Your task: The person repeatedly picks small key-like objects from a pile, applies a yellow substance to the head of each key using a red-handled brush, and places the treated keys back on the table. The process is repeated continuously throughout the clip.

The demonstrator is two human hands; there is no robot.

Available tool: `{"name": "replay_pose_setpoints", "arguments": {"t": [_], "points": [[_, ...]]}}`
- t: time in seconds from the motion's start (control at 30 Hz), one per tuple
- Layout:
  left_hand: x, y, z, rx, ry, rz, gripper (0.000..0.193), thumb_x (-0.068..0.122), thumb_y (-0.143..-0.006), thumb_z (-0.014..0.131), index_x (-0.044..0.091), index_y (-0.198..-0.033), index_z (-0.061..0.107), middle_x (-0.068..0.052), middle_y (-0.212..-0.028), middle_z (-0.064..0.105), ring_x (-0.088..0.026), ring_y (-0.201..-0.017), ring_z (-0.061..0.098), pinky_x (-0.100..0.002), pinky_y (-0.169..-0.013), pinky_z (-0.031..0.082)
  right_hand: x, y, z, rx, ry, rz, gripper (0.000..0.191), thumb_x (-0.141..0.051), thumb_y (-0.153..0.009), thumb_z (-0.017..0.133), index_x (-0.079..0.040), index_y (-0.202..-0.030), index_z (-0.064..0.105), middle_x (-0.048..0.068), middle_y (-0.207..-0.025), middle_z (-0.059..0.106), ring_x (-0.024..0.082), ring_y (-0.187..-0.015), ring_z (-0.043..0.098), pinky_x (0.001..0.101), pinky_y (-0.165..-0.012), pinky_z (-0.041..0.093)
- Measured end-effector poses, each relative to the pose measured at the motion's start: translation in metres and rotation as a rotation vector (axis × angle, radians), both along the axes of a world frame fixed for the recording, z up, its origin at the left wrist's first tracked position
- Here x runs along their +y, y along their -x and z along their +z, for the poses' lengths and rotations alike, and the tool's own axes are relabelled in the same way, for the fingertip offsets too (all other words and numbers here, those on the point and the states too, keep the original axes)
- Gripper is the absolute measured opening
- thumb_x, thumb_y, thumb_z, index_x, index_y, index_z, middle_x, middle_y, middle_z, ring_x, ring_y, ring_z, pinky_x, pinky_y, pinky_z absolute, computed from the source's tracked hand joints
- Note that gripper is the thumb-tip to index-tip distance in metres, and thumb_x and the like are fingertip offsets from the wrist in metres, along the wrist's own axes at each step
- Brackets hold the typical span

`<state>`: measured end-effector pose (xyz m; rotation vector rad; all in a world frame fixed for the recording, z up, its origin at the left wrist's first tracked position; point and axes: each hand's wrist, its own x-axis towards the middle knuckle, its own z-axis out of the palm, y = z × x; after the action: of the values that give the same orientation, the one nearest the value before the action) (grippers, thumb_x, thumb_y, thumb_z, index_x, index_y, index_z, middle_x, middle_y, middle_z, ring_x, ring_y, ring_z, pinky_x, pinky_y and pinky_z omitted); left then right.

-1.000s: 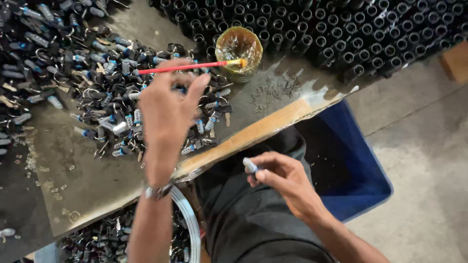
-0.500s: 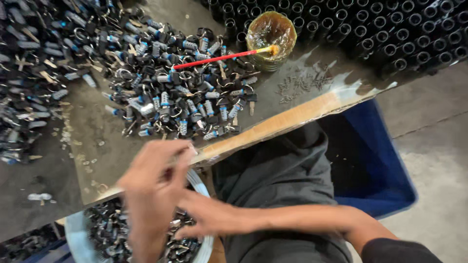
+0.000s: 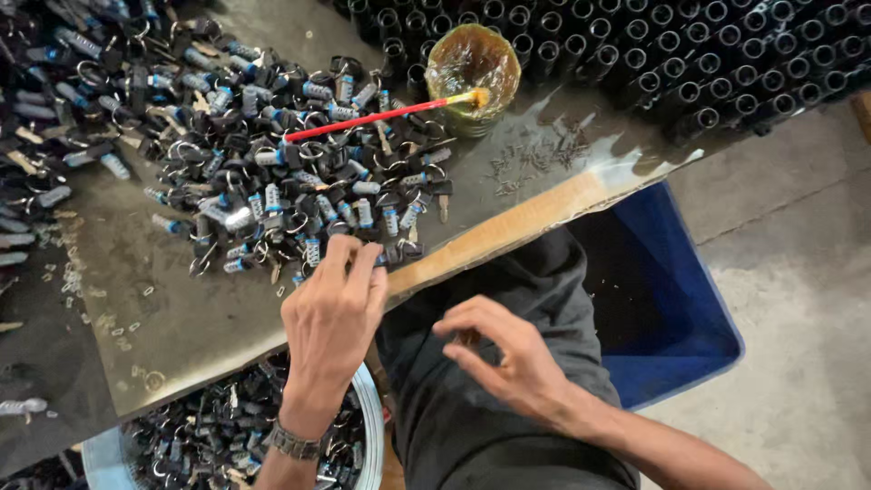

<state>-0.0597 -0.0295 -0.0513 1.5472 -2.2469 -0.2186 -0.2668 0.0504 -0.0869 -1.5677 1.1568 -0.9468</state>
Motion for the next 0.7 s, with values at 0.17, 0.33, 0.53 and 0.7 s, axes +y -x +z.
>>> {"name": "replay_pose_setpoints", "arguments": {"t": [0.17, 0.33, 0.53, 0.7], "points": [[0.004, 0.009, 0.025, 0.166, 0.091, -0.026, 0.021, 0.010, -0.086, 0.075, 0.010, -0.106, 0.066, -0.003, -0.105, 0.066, -0.025, -0.082, 0.070, -0.036, -0.069, 0.053, -0.014, 0.000, 0.022, 0.066, 0.243, -0.204, 0.034, -0.005, -0.091, 0.078, -0.007, -0.122, 0.064, 0.009, -0.118, 0.068, 0.022, -0.105, 0.070, 0.0298, -0.087, 0.058], [0.018, 0.030, 0.047, 0.337, -0.065, -0.267, 0.026, 0.009, -0.088, 0.076, 0.013, -0.113, 0.070, -0.002, -0.103, 0.070, -0.020, -0.078, 0.070, -0.032, -0.067, 0.055, -0.018, 0.013, 0.029, 0.136, 0.412, -0.210, 0.055, -0.011, -0.088, 0.075, 0.006, -0.133, 0.048, 0.025, -0.129, 0.058, 0.038, -0.118, 0.060, 0.0388, -0.101, 0.048], [0.000, 0.054, 0.036, 0.446, -0.324, -0.243, 0.032, 0.015, -0.088, 0.079, 0.010, -0.118, 0.071, -0.001, -0.095, 0.070, -0.017, -0.058, 0.063, -0.030, -0.054, 0.051, 0.003, 0.028, -0.017, -0.478, -0.485, -0.233, 0.026, -0.015, -0.105, 0.054, 0.003, -0.121, 0.063, 0.005, -0.091, 0.062, 0.013, -0.083, 0.060, 0.0294, -0.079, 0.051], [-0.027, 0.079, 0.005, 0.187, 0.077, -0.224, 0.036, 0.026, -0.092, 0.077, 0.009, -0.123, 0.071, -0.006, -0.106, 0.062, -0.022, -0.090, 0.063, -0.036, -0.074, 0.048, 0.027, 0.049, -0.041, -0.714, -0.514, -0.346, 0.028, -0.022, -0.106, 0.050, 0.003, -0.112, 0.060, 0.000, -0.080, 0.045, 0.011, -0.075, 0.046, 0.0291, -0.073, 0.043]]}}
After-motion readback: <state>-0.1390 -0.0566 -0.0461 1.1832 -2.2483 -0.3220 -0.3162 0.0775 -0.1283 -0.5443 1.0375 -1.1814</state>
